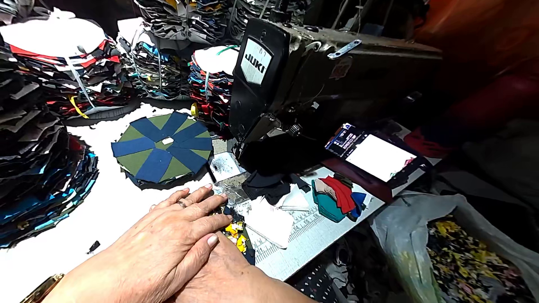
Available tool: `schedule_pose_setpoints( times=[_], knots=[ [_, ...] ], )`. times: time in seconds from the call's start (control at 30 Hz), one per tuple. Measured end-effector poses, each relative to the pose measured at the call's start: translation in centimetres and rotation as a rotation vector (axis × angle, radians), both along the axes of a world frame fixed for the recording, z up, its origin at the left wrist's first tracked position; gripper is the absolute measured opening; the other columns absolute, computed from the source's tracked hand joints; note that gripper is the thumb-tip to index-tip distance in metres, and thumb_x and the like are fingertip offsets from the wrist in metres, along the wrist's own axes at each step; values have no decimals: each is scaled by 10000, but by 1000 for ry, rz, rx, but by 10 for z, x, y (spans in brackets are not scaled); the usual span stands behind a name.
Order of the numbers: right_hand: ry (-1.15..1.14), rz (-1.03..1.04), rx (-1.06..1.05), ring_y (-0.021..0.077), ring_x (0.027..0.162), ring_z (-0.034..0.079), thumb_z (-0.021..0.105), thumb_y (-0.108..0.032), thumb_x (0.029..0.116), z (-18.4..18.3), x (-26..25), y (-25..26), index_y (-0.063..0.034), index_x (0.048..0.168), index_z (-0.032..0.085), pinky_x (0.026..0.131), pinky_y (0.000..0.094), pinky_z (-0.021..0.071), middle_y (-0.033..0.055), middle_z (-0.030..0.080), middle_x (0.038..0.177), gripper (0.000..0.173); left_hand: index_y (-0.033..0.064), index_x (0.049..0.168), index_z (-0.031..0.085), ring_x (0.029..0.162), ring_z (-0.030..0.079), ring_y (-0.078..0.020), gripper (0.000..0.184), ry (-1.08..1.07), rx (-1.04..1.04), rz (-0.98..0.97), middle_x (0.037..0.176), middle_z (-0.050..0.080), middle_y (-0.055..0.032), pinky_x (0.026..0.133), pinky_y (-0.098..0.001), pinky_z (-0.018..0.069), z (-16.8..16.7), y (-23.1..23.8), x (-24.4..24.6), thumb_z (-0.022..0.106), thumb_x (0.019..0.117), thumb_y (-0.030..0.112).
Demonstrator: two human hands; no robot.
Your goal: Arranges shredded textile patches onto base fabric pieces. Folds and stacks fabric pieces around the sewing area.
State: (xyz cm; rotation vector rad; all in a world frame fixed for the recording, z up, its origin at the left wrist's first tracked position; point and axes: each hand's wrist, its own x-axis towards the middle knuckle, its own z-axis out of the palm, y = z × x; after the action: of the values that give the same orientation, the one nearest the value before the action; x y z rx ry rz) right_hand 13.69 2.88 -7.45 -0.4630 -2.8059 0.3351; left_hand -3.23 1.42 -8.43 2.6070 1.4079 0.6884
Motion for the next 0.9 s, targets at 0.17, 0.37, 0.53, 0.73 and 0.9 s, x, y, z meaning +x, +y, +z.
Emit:
schedule_pose_setpoints(
  times=[0.17,0.37,0.53,0.73,0.9],
  knots=[
    [-8,9,-46,260,989,704,508,-386,1027,1,1,1,-115,1039,754,822,460,536,100,746,1008,366,305,1353,673,1488,396,-160,548,-6,3,12,1518,545,76,1227,-515,289,0,0,1,209,1100,449],
    [-12,1,-17,263,1021,704,508,-404,1023,1,0,0,-123,1073,754,851,467,537,97,750,1040,377,300,1352,672,1488,397,-168,548,-5,3,10,1516,547,68,1225,-525,291,0,0,1,210,1099,451],
    [5,10,-12,253,991,706,510,-389,1025,0,0,1,-131,1049,757,829,456,535,89,750,1016,358,299,1346,680,1489,394,-170,549,-7,1,19,1519,545,69,1220,-518,301,1,-1,2,214,1096,448],
    [33,-2,-74,256,1001,701,527,-399,1019,-1,0,2,-113,1059,753,843,457,533,102,745,1026,367,302,1344,680,1489,395,-171,548,-7,9,20,1519,544,70,1216,-521,312,0,0,2,215,1095,450],
    [46,-6,-86,255,1008,699,527,-402,1024,0,0,1,-113,1065,757,847,449,531,102,747,1034,371,296,1343,679,1477,414,-168,551,-11,10,15,1507,558,68,1217,-524,307,-1,-1,1,209,1097,444]
  ],
)
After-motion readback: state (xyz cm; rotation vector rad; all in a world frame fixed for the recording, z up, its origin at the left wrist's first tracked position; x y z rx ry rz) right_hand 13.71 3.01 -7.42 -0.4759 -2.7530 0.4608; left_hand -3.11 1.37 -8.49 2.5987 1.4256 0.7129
